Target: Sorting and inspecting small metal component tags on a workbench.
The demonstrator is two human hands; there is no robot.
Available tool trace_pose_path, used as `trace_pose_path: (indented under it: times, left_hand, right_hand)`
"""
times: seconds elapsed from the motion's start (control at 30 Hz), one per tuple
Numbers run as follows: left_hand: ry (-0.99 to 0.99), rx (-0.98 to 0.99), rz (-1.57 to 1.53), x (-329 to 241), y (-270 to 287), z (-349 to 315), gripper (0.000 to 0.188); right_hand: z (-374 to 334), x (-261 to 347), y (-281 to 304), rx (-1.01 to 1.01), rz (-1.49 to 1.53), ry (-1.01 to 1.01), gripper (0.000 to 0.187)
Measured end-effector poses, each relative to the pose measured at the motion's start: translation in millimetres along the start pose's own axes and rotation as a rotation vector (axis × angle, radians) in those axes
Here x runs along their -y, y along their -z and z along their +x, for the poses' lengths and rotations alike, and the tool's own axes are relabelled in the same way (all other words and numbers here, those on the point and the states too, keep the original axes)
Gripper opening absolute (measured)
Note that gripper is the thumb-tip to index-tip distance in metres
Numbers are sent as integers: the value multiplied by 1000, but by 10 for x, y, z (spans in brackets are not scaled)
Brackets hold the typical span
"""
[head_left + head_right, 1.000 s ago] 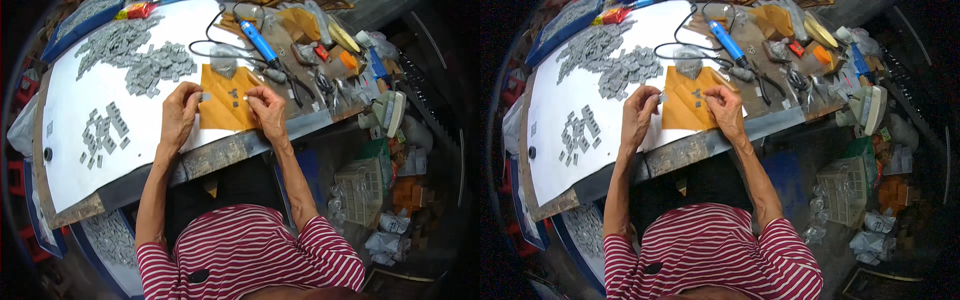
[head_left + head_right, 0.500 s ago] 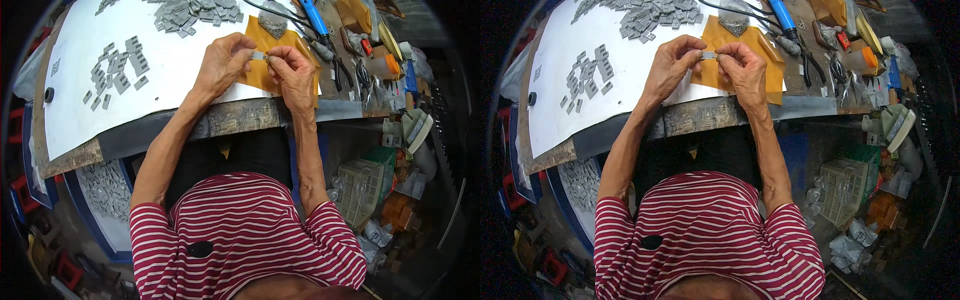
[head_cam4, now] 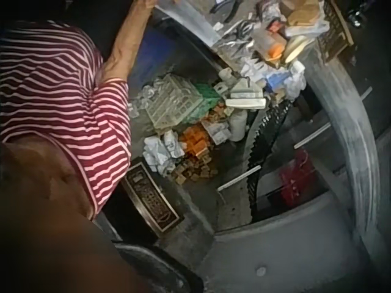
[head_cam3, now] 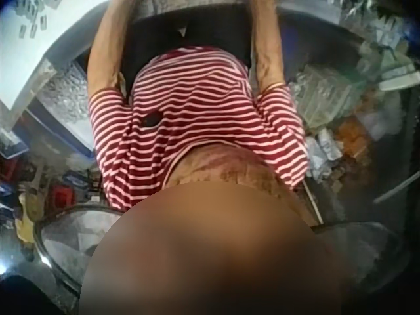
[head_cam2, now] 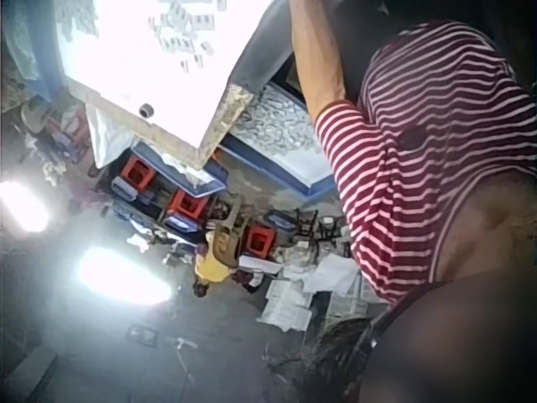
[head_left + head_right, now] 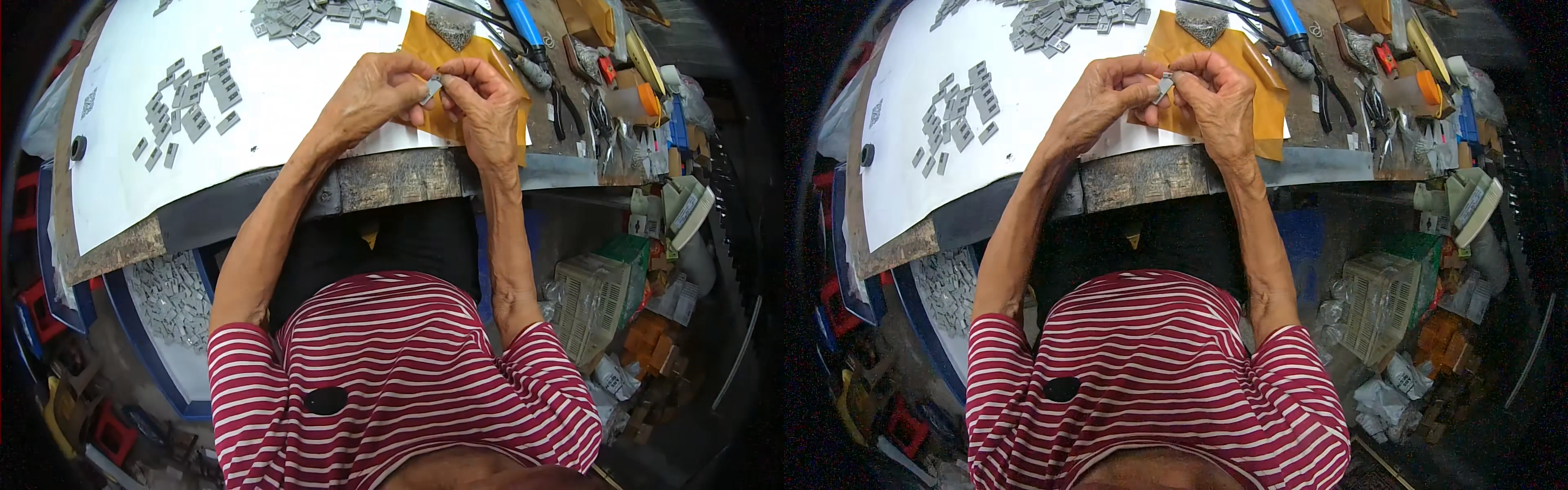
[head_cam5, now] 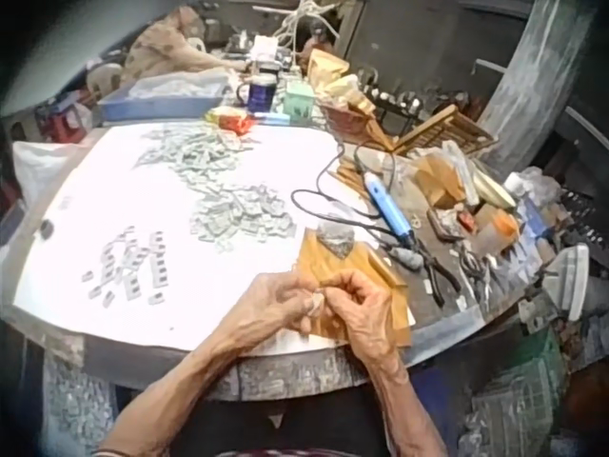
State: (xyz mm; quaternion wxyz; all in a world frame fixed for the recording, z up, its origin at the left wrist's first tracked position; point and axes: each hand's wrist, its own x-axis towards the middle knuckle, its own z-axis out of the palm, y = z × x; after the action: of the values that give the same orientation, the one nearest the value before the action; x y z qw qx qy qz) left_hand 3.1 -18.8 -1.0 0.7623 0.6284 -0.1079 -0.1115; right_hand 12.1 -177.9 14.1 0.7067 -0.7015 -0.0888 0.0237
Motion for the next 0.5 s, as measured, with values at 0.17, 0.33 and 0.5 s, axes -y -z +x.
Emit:
trace_pose_path:
  times: [0.17, 0.33, 0.5]
  left_hand:
    - [13, -19, 5, -40, 37, -2, 25]
    - [89, -94, -121, -41, 57, 4, 21]
    - [84, -102, -126, 0, 70, 17, 17]
  right_hand:
    - [36, -29, -8, -5, 65, 28, 12]
    - [11, -23, -14, -24, 108, 20, 11]
    - [-5, -17, -31, -14, 96, 9, 11]
